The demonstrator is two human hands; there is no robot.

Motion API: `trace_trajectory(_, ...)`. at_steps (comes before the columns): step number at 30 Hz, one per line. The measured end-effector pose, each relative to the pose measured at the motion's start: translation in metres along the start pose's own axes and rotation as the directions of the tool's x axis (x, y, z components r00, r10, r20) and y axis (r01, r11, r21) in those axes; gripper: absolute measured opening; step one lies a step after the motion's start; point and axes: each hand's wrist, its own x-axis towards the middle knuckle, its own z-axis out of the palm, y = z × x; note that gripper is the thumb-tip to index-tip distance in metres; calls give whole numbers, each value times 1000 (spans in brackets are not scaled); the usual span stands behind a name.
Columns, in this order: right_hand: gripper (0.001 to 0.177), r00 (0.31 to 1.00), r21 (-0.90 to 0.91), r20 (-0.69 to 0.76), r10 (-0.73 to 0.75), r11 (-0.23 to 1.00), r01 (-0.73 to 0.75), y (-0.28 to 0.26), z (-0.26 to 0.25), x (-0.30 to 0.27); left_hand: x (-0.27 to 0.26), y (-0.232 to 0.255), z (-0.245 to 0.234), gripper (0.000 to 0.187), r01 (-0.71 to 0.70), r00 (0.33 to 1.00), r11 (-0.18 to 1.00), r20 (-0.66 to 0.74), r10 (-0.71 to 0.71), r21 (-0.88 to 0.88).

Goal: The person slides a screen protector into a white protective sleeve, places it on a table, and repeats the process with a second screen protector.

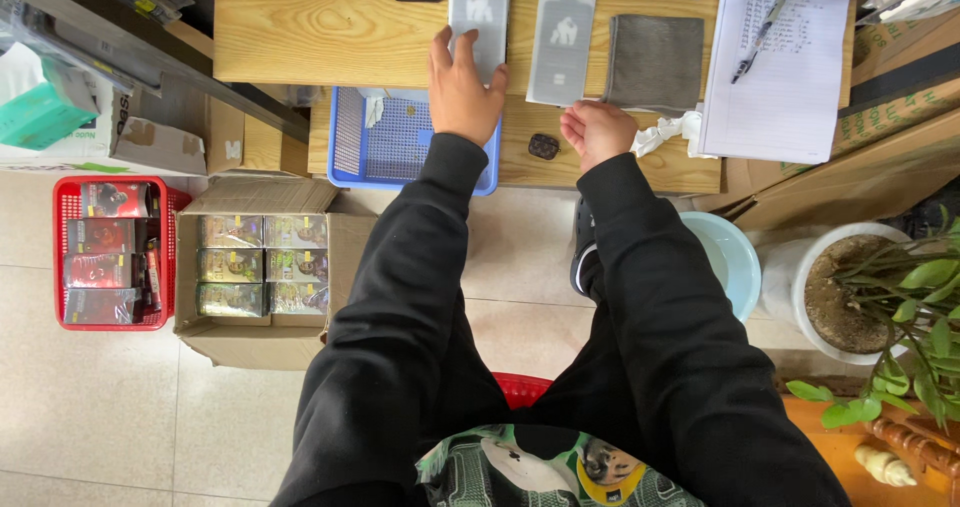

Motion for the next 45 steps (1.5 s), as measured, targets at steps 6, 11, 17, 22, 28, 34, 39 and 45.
trace_trajectory(6, 14, 980, -93, -80, -183, 980, 175, 1, 6, 2, -42, 44, 28, 35, -199, 958, 952, 156, 239, -234)
trace_trajectory(11, 20, 864, -335, -107, -493, 836, 435, -3, 10, 15, -61, 63, 67, 73, 33, 975, 991, 222, -3, -132)
trace_trajectory(17, 28, 834, -501, -4, -552, 723, 476, 0, 1, 34, -62, 70, 77, 76, 122, 971, 982, 222, -89, -143)
trace_trajectory(22, 28, 906, -332, -43, -421, 861, 385, 4, 1, 26, -53, 64, 76, 67, 274, 949, 913, 238, -205, -302)
trace_trajectory(28, 29, 899, -392, 4, -437, 827, 404, 2, 1, 27, -50, 61, 74, 60, 311, 939, 884, 259, -228, -350)
trace_trajectory(34, 33, 836, -397, 36, -547, 760, 514, 2, 5, 25, -55, 62, 76, 59, 217, 959, 949, 232, -164, -227)
trace_trajectory(39, 12, 704, -452, 39, -709, 616, 645, -3, 0, 16, -54, 67, 67, 66, 232, 969, 883, 178, -172, -407)
trace_trajectory(45, 17, 3, -440, 527, -850, -270, 856, -4, -24, -82, -41, 74, 39, 115, 619, 688, -156, 627, -365, -770)
